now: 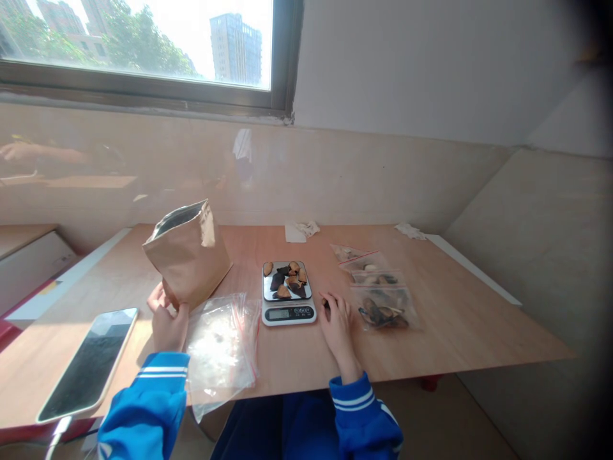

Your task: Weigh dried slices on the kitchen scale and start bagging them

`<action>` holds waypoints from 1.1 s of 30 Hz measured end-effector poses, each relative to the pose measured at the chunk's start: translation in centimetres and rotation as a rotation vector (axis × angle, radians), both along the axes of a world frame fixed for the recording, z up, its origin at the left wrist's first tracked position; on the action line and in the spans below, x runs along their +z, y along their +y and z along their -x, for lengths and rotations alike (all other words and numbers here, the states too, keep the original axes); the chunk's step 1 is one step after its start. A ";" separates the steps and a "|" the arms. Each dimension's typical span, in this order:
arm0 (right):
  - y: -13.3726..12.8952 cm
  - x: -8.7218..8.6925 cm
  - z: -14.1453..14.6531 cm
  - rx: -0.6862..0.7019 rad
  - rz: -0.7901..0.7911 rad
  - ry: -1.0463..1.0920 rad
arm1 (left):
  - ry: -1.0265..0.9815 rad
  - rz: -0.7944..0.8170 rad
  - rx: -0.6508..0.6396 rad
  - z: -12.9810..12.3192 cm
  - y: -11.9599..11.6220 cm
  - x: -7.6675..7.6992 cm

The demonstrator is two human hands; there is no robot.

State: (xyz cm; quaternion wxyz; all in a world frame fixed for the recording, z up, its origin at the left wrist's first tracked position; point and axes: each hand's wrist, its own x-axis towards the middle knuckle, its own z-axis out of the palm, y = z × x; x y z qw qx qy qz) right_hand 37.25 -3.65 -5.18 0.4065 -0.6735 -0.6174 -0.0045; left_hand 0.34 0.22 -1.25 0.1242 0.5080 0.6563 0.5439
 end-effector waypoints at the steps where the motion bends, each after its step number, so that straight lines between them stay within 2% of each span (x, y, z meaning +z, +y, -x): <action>1: 0.0 0.0 0.0 0.002 0.001 -0.004 | -0.010 -0.106 0.030 -0.1 0.0 0.1; 4: 0.0 0.1 0.1 0.001 -0.004 -0.009 | -0.032 -0.345 0.094 -0.1 -0.1 0.3; 7: -0.1 0.2 0.1 -0.011 -0.014 -0.019 | -0.049 -0.406 0.128 0.1 -0.2 0.1; 15: -0.3 1.2 1.2 -0.105 -0.032 -0.060 | -0.088 -0.384 0.119 -0.1 0.1 -0.2; 26: 0.8 4.3 6.3 0.118 -0.073 -0.130 | -0.088 -0.367 0.105 -0.3 0.3 -0.3; 30: 1.1 4.5 6.9 0.132 -0.076 -0.163 | -0.085 -0.361 0.117 -0.6 0.1 0.1; 33: 1.0 4.2 6.7 0.117 -0.145 -0.123 | -0.085 -0.324 0.094 -1.1 -0.5 0.7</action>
